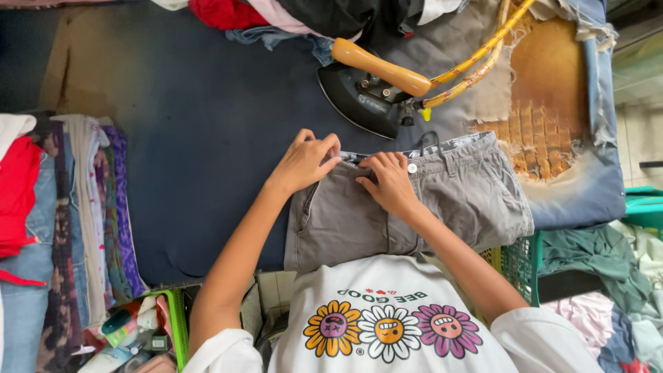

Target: The person irons a white shirt on a padded ironing table, then folds it and sets it aside. They pick up gray shorts, turn them right-side out, spread them flat, and iron them. They then lay out a black t-shirt, iron it, and fold it in half on the table.

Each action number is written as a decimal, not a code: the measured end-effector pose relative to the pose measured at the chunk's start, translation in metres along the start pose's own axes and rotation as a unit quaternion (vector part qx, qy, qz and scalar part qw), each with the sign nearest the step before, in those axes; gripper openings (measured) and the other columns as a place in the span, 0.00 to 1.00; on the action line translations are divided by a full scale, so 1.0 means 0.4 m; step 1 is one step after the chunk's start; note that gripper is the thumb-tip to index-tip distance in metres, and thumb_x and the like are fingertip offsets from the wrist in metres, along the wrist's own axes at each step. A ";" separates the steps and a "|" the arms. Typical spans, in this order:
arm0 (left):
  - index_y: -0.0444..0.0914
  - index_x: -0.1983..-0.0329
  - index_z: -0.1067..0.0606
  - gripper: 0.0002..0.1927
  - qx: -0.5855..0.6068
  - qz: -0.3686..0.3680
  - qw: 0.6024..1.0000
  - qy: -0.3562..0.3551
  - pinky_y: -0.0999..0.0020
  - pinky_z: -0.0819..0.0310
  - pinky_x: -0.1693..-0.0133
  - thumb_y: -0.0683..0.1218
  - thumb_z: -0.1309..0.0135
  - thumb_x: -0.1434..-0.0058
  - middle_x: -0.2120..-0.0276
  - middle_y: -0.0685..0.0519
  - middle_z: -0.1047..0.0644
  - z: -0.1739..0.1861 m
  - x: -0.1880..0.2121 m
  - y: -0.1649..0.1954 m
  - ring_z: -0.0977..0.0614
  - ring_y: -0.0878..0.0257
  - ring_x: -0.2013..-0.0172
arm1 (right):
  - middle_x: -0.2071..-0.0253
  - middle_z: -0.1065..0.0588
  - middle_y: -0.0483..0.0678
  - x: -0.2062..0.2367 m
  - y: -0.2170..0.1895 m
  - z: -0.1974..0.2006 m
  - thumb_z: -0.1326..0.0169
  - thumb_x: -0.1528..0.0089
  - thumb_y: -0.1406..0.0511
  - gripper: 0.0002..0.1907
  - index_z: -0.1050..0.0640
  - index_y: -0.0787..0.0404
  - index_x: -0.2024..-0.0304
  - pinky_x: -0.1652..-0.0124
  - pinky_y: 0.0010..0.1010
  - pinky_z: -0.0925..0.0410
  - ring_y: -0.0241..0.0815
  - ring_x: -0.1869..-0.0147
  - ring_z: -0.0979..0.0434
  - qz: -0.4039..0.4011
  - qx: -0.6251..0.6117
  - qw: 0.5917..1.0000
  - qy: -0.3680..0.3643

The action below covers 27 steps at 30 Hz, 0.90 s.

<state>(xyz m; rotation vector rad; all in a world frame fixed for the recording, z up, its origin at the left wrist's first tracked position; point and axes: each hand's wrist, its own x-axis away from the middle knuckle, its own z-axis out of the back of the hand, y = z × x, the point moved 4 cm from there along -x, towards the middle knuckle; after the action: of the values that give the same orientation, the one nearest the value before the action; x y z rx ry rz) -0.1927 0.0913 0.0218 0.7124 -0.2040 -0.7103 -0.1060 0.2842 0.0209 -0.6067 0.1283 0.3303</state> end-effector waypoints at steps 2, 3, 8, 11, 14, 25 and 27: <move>0.39 0.58 0.26 0.14 -0.033 -0.046 0.997 0.045 0.56 0.40 0.47 0.51 0.39 0.39 0.69 0.52 0.23 0.025 -0.011 0.006 0.25 0.53 0.60 | 0.53 0.25 0.48 0.003 0.033 0.016 0.35 0.41 0.62 0.15 0.22 0.59 0.54 0.38 0.48 0.43 0.50 0.42 0.29 -0.018 -0.024 0.999 0.018; 0.40 0.61 0.26 0.12 -0.062 -0.045 0.996 0.037 0.56 0.40 0.46 0.52 0.39 0.39 0.70 0.52 0.23 0.033 -0.017 0.001 0.25 0.54 0.60 | 0.53 0.25 0.48 0.007 0.058 0.031 0.35 0.41 0.63 0.15 0.22 0.59 0.55 0.40 0.47 0.42 0.51 0.43 0.28 -0.038 -0.017 0.998 0.042; 0.43 0.72 0.23 0.12 -0.056 0.025 0.996 -0.059 0.57 0.43 0.47 0.54 0.39 0.39 0.72 0.54 0.24 0.049 -0.012 -0.049 0.25 0.58 0.61 | 0.53 0.23 0.48 0.099 0.275 0.154 0.35 0.37 0.66 0.11 0.22 0.58 0.53 0.45 0.39 0.33 0.48 0.46 0.24 -0.205 -0.024 0.963 0.172; 0.41 0.67 0.26 0.10 0.124 -0.065 0.990 0.000 0.58 0.42 0.43 0.51 0.41 0.37 0.66 0.55 0.25 0.051 0.009 -0.039 0.26 0.59 0.57 | 0.48 0.26 0.55 0.190 0.413 0.236 0.34 0.37 0.67 0.19 0.22 0.62 0.44 0.42 0.42 0.36 0.54 0.43 0.28 -0.269 0.093 0.921 0.267; 0.41 0.67 0.27 0.11 0.207 0.006 0.978 0.018 0.61 0.37 0.50 0.52 0.40 0.40 0.67 0.56 0.28 0.042 0.013 -0.059 0.30 0.57 0.55 | 0.50 0.26 0.61 0.237 0.502 0.258 0.25 0.44 0.59 0.25 0.20 0.65 0.51 0.45 0.53 0.40 0.65 0.49 0.31 -0.291 0.263 0.893 0.221; 0.40 0.66 0.28 0.10 -0.112 -0.084 0.987 0.073 0.54 0.41 0.44 0.49 0.41 0.38 0.68 0.55 0.29 0.084 0.021 0.039 0.27 0.56 0.58 | 0.61 0.25 0.41 0.329 0.493 0.348 0.34 0.35 0.70 0.13 0.28 0.63 0.56 0.56 0.22 0.34 0.30 0.58 0.27 -0.269 -0.185 0.877 0.353; 0.41 0.65 0.27 0.10 -0.166 -0.097 0.976 0.106 0.54 0.41 0.44 0.50 0.40 0.39 0.66 0.55 0.28 0.110 0.030 0.090 0.27 0.57 0.58 | 0.59 0.24 0.41 0.372 0.467 0.394 0.34 0.34 0.71 0.12 0.26 0.64 0.54 0.53 0.21 0.33 0.29 0.55 0.27 -0.247 -0.188 0.874 0.373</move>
<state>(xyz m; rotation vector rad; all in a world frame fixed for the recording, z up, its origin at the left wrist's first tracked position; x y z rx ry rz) -0.1824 0.0795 0.0778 0.4868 0.1809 -0.8247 -0.0266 0.5591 0.0172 -1.1062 0.6501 -0.4091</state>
